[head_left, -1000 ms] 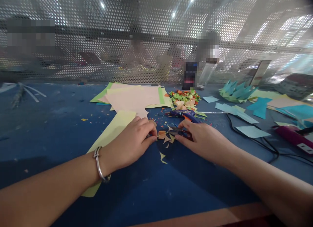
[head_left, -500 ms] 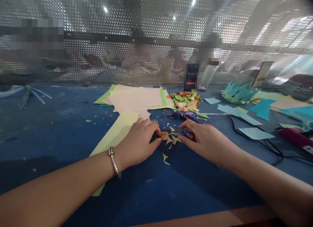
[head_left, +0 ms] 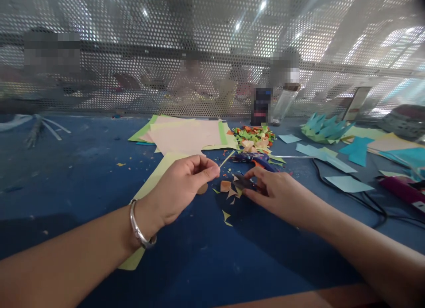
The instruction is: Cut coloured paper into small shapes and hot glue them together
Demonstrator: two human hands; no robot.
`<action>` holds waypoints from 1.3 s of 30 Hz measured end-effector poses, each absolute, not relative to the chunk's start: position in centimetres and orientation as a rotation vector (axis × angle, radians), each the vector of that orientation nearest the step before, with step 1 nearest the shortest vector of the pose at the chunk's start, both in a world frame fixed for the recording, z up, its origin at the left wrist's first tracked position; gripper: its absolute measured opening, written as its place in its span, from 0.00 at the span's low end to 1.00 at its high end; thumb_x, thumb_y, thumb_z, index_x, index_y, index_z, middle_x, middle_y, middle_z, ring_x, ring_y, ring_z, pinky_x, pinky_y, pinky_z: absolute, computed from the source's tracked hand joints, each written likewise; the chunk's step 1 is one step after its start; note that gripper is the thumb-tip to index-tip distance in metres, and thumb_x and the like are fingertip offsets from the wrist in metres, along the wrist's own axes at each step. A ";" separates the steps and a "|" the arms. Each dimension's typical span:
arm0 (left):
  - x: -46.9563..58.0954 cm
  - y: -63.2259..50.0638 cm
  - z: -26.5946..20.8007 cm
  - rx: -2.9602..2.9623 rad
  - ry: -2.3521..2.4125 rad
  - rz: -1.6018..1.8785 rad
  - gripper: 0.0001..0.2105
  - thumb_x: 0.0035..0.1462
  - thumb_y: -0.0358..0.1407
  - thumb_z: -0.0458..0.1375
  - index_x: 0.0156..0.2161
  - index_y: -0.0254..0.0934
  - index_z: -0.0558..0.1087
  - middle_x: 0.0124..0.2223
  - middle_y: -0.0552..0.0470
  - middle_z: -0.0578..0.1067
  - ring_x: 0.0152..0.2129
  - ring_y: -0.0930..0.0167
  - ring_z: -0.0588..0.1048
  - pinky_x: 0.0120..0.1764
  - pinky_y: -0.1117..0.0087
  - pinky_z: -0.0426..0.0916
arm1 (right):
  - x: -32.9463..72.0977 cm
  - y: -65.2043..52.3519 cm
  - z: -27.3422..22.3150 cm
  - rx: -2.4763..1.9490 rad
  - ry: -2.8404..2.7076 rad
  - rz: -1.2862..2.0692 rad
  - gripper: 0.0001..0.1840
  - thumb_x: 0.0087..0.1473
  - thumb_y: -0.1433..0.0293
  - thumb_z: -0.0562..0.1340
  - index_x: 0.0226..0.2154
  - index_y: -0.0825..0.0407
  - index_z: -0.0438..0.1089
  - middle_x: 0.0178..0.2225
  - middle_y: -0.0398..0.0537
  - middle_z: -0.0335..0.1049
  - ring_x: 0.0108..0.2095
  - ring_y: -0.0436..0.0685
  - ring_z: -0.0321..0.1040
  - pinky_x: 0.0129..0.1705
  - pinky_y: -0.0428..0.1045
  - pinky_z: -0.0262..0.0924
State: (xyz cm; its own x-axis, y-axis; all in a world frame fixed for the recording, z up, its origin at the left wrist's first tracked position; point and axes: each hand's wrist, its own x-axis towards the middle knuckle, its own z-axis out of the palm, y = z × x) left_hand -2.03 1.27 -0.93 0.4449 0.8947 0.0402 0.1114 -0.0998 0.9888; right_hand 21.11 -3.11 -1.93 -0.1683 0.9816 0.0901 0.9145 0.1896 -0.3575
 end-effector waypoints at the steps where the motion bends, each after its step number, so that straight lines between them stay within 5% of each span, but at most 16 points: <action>1: -2.0 1.3 -1.0 1.427 0.887 0.850 0.10 0.61 0.42 0.62 0.35 0.37 0.71 0.34 0.54 0.72 0.25 0.75 0.65 0.30 0.70 0.57 | 21.0 -3.2 -1.8 -1.789 -2.163 0.352 0.14 0.62 0.59 0.58 0.45 0.50 0.70 0.24 0.42 0.73 0.24 0.54 0.69 0.25 0.48 0.50; 9: -1.7 1.0 -1.0 1.141 0.882 0.916 0.10 0.56 0.36 0.66 0.42 0.37 0.74 0.39 0.52 0.75 0.34 0.74 0.70 0.34 0.72 0.59 | 20.8 -4.3 -2.1 -1.701 -2.209 -0.131 0.13 0.65 0.60 0.57 0.45 0.48 0.73 0.28 0.42 0.76 0.23 0.53 0.71 0.26 0.48 0.55; 16: -0.9 -1.7 0.1 1.151 0.953 0.878 0.13 0.57 0.37 0.66 0.46 0.38 0.72 0.34 0.55 0.76 0.33 0.74 0.71 0.36 0.72 0.61 | 19.9 -5.4 -2.3 -1.141 -2.194 -0.579 0.12 0.65 0.70 0.61 0.50 0.50 0.70 0.39 0.45 0.79 0.35 0.53 0.76 0.35 0.48 0.64; 28: -0.3 -3.4 0.1 1.061 0.786 0.743 0.15 0.53 0.39 0.70 0.43 0.38 0.72 0.33 0.54 0.76 0.31 0.73 0.70 0.38 0.70 0.62 | 19.7 -5.8 -1.4 -0.855 -2.227 -0.581 0.08 0.63 0.75 0.60 0.43 0.55 0.74 0.36 0.49 0.78 0.32 0.52 0.74 0.35 0.48 0.70; 34: -0.6 -3.1 -0.1 1.025 0.772 0.628 0.15 0.62 0.48 0.59 0.37 0.36 0.74 0.36 0.51 0.75 0.35 0.69 0.70 0.40 0.66 0.62 | 19.6 -5.9 -1.3 -0.813 -2.197 -0.581 0.08 0.61 0.77 0.62 0.43 0.55 0.75 0.36 0.50 0.76 0.31 0.51 0.72 0.34 0.46 0.68; 39: -0.7 -3.1 -0.2 0.974 0.675 0.552 0.12 0.60 0.44 0.62 0.34 0.36 0.74 0.35 0.52 0.71 0.38 0.67 0.71 0.41 0.66 0.62 | 19.1 -6.1 -1.0 -0.740 -2.223 -0.543 0.07 0.61 0.77 0.60 0.38 0.54 0.74 0.34 0.48 0.75 0.29 0.50 0.71 0.31 0.46 0.67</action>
State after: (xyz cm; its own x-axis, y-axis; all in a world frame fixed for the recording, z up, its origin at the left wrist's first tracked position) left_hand -0.68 -3.06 -0.20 0.6708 0.6923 -0.2658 -0.1231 0.4574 0.8807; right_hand 19.13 -6.09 -1.01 -0.5759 0.3430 0.7421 0.6467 0.7465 0.1568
